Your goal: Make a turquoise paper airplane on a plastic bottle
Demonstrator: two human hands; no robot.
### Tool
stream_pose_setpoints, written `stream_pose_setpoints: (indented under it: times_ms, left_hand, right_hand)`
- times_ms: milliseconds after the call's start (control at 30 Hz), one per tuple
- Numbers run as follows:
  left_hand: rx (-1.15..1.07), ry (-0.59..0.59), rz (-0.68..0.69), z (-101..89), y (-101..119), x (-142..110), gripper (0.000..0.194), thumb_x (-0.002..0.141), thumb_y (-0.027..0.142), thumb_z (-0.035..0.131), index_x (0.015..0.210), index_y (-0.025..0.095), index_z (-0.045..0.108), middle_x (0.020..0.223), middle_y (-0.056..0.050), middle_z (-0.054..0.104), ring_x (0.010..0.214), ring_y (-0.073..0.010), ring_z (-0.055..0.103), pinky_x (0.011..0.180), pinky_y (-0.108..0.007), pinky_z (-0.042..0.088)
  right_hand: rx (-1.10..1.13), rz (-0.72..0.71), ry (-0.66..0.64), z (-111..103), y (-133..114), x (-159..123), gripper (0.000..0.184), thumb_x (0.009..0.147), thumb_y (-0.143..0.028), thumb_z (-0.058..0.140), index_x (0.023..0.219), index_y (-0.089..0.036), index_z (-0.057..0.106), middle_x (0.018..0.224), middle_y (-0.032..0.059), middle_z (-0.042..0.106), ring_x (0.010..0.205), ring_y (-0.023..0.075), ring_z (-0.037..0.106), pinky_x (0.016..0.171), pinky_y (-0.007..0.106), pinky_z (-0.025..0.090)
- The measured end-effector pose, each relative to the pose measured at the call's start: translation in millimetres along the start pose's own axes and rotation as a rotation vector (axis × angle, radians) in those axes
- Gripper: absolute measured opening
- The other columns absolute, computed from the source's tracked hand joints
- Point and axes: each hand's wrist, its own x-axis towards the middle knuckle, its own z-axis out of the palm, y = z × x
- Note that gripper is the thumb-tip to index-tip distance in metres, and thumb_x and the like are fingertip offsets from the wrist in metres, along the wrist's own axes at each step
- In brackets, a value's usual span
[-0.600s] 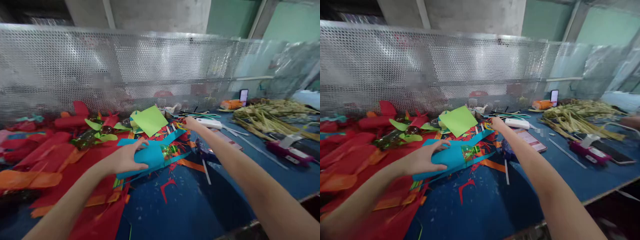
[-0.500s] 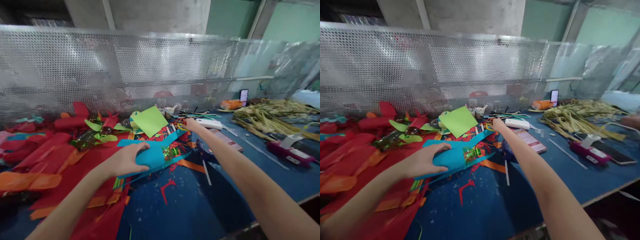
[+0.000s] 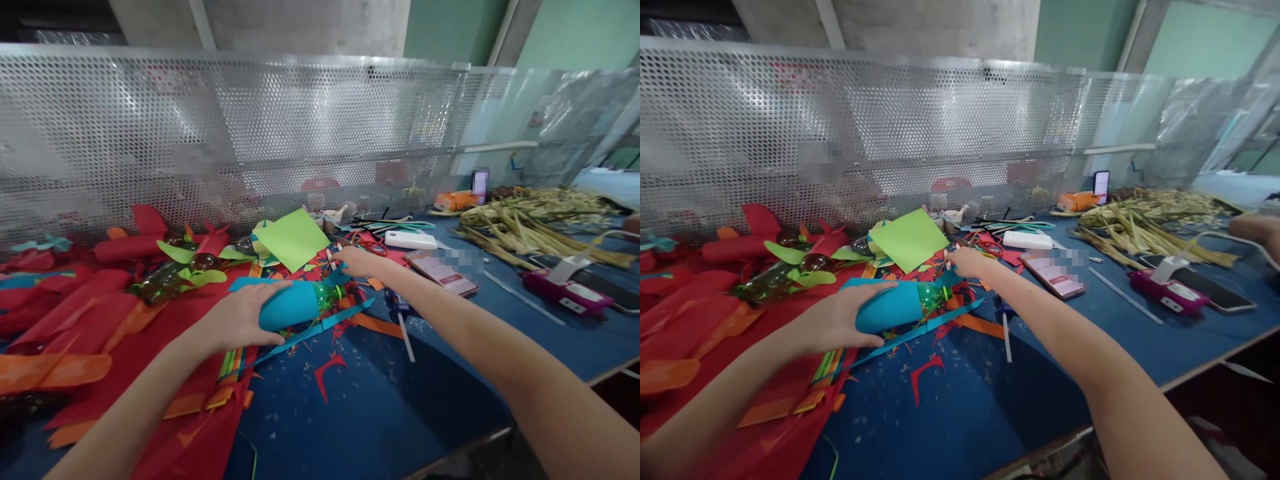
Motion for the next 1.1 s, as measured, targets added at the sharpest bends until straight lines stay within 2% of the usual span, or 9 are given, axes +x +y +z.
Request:
stream_pose_setpoints:
  times_ms: [133,300,433,500,667,767,867,967,1100]
  left_hand:
    - [0.012,0.005,-0.015,-1.6,3.3,-1.3,0.087,0.064,0.046,0.073,0.141,0.026,0.039,0.135,-0.013,0.054,0.115,-0.0399,0.053,0.088,-0.048,0.044]
    - [-0.063,0.114,0.016,3.1,-1.9,1.7,0.08,0.064,0.046,0.073,0.136,0.025,0.046,0.128,-0.012,0.06,0.107,-0.0404,0.059,0.083,-0.045,0.048]
    - [-0.178,0.209,0.027,11.4,-7.6,8.7,0.079,0.062,0.045,0.075,0.133,0.023,0.049,0.124,-0.014,0.062,0.108,-0.038,0.059,0.089,-0.048,0.046]
    - [-0.229,0.265,0.033,13.9,-6.0,11.6,0.074,0.062,0.043,0.076,0.129,0.022,0.053,0.126,-0.015,0.06,0.114,-0.0379,0.054,0.097,-0.052,0.039]
    - [-0.462,0.461,0.006,20.3,18.1,11.3,0.058,0.058,0.044,0.078,0.109,0.019,0.064,0.131,-0.013,0.055,0.132,-0.0373,0.034,0.112,-0.053,0.018]
    - [-0.713,0.495,-0.053,32.3,41.0,7.1,0.05,0.076,0.051,0.063,0.113,0.018,0.06,0.123,-0.012,0.061,0.117,-0.0323,0.053,0.102,-0.05,0.039]
    - [-0.999,0.403,-0.096,49.2,59.7,4.7,0.042,0.085,0.051,0.051,0.107,0.018,0.062,0.105,-0.01,0.071,0.095,-0.0264,0.067,0.083,-0.041,0.054]
    - [-1.239,0.339,-0.176,64.1,67.7,6.3,0.04,0.081,0.052,0.057,0.09,0.014,0.066,0.088,-0.01,0.074,0.079,-0.0246,0.07,0.071,-0.037,0.057]
    - [-1.479,0.309,-0.266,73.7,65.2,11.3,0.041,0.068,0.053,0.072,0.077,0.014,0.066,0.072,-0.007,0.073,0.065,-0.0199,0.068,0.062,-0.031,0.056]
  right_hand:
    - [0.072,0.023,0.097,-8.0,-1.0,-5.9,0.029,0.092,-0.031,0.056,0.118,-0.018,0.056,0.12,0.0085,0.058,0.099,0.0211,0.06,0.083,0.042,0.052]
    - [0.285,0.141,0.388,-33.1,3.4,-20.2,0.028,0.092,-0.031,0.056,0.115,-0.017,0.057,0.117,0.0078,0.059,0.098,0.021,0.061,0.082,0.042,0.051]
    - [0.562,0.205,0.572,-45.4,-5.7,-37.3,0.02,0.094,-0.025,0.047,0.107,-0.015,0.057,0.1,0.005,0.064,0.09,0.0176,0.061,0.078,0.033,0.049]
    - [0.718,0.209,0.562,-43.0,-16.9,-49.4,0.02,0.092,-0.028,0.044,0.103,-0.016,0.057,0.09,0.0029,0.064,0.079,0.0151,0.06,0.069,0.028,0.048]
    - [1.052,0.174,0.351,-15.3,-52.9,-79.9,0.027,0.08,-0.044,0.055,0.085,-0.018,0.058,0.058,-0.0052,0.049,0.049,0.0104,0.047,0.046,0.022,0.039]
    - [1.184,0.122,0.267,4.2,-70.4,-91.3,0.035,0.074,-0.054,0.059,0.08,-0.019,0.055,0.056,-0.0062,0.046,0.048,0.0096,0.044,0.047,0.023,0.039]
    - [1.243,0.074,0.21,18.5,-80.4,-99.7,0.034,0.076,-0.053,0.059,0.081,-0.02,0.054,0.053,-0.0086,0.038,0.045,0.0084,0.036,0.043,0.021,0.032]
    - [1.261,0.034,0.185,26.6,-82.9,-106.0,0.027,0.084,-0.045,0.053,0.096,-0.021,0.052,0.054,-0.0086,0.038,0.046,0.0097,0.038,0.044,0.021,0.032]
    - [1.193,-0.077,0.148,28.9,-78.9,-109.4,0.02,0.088,-0.03,0.046,0.107,-0.025,0.05,0.074,-0.0027,0.055,0.055,0.0109,0.047,0.053,0.024,0.042]
